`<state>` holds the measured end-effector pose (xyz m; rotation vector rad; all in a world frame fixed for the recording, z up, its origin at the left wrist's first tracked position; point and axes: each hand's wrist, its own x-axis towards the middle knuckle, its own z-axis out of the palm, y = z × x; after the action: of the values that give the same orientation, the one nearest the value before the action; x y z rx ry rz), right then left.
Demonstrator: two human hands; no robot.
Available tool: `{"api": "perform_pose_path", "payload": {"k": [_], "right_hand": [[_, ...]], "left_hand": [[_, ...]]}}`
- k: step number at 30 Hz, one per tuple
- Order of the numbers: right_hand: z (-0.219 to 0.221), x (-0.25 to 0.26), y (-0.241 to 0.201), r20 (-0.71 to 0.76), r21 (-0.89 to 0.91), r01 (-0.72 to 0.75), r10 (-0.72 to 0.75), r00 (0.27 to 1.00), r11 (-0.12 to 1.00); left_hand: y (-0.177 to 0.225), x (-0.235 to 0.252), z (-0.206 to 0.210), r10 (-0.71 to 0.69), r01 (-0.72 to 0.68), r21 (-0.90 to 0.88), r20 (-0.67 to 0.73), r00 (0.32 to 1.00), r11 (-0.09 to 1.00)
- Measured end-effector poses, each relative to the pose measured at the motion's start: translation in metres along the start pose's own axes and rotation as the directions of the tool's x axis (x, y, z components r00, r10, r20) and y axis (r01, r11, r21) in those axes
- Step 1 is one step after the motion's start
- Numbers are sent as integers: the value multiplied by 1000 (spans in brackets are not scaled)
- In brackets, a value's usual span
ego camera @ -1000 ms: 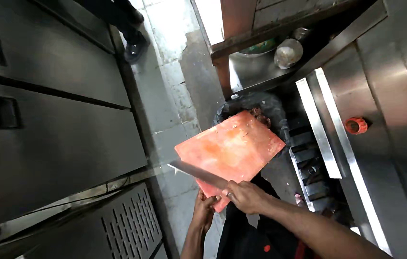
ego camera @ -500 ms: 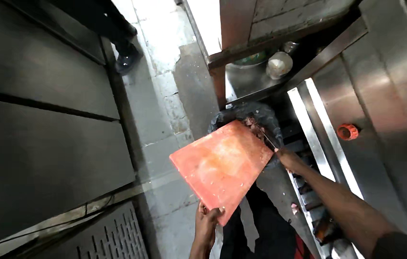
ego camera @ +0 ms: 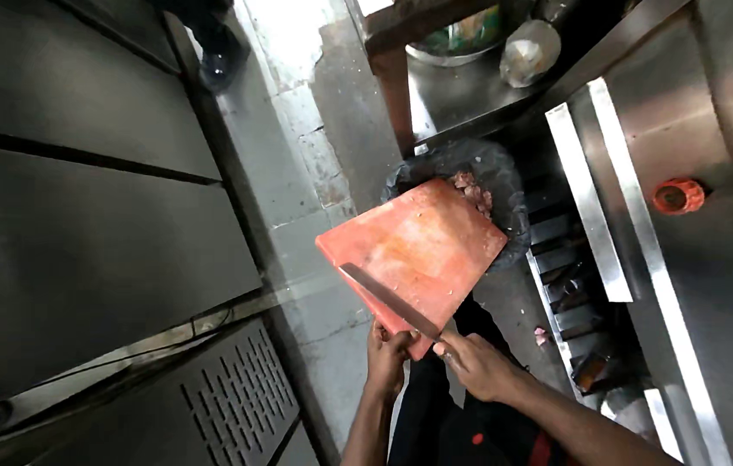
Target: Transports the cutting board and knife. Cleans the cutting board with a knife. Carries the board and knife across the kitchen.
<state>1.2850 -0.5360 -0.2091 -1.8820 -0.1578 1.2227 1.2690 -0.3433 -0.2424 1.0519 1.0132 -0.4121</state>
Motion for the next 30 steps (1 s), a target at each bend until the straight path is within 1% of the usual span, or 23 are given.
{"api": "perform_pose_path", "payload": {"k": [2,3,5,7,8,10,12,15,17,19,21,24,27,30], "right_hand": [[-12,5,13,23,-33,-3,3,1000,999],[-19,8,22,20,-68,-30,32,999,997],[-37,16,41,-26,-128,-160,158,987,979],[-54,21,55,-92,-92,-301,293,952,949],[-55,21,60,-114,-61,-330,322,940,942],[-45,15,55,-106,-34,-320,315,943,947],[-29,5,44,-79,-79,-253,247,966,964],[-6,-13,28,-27,-119,-193,191,981,974],[3,-19,24,14,-127,-185,188,982,974],[12,-19,28,29,-114,-180,184,983,977],[16,-13,34,37,-112,-193,198,979,975],[17,-5,42,30,-135,-229,235,971,964],[13,-2,46,13,-155,-259,264,964,953],[15,-4,44,10,-161,-271,276,961,949]], "left_hand": [[-3,0,-2,-3,3,-11,-14,1000,1000],[-5,-3,-4,-4,4,-11,-28,1000,1000],[0,-6,-5,5,-4,6,-38,999,1000],[9,-10,-4,9,-9,14,-38,999,1000],[12,-16,-4,8,-7,15,-47,999,1000],[18,-33,-7,9,-6,41,-76,997,999],[20,-59,-12,17,-6,84,-126,992,996],[16,-98,-34,38,-8,175,-168,985,985],[8,-105,-50,35,-6,174,-161,986,985],[-4,-95,-65,-23,38,105,-140,990,994],[-15,-68,-71,-78,87,53,-154,985,995],[-19,-32,-66,-120,135,77,-179,977,988],[-22,-20,-60,-78,94,115,-139,987,989],[-28,-22,-54,-8,13,42,-117,993,999]]}}
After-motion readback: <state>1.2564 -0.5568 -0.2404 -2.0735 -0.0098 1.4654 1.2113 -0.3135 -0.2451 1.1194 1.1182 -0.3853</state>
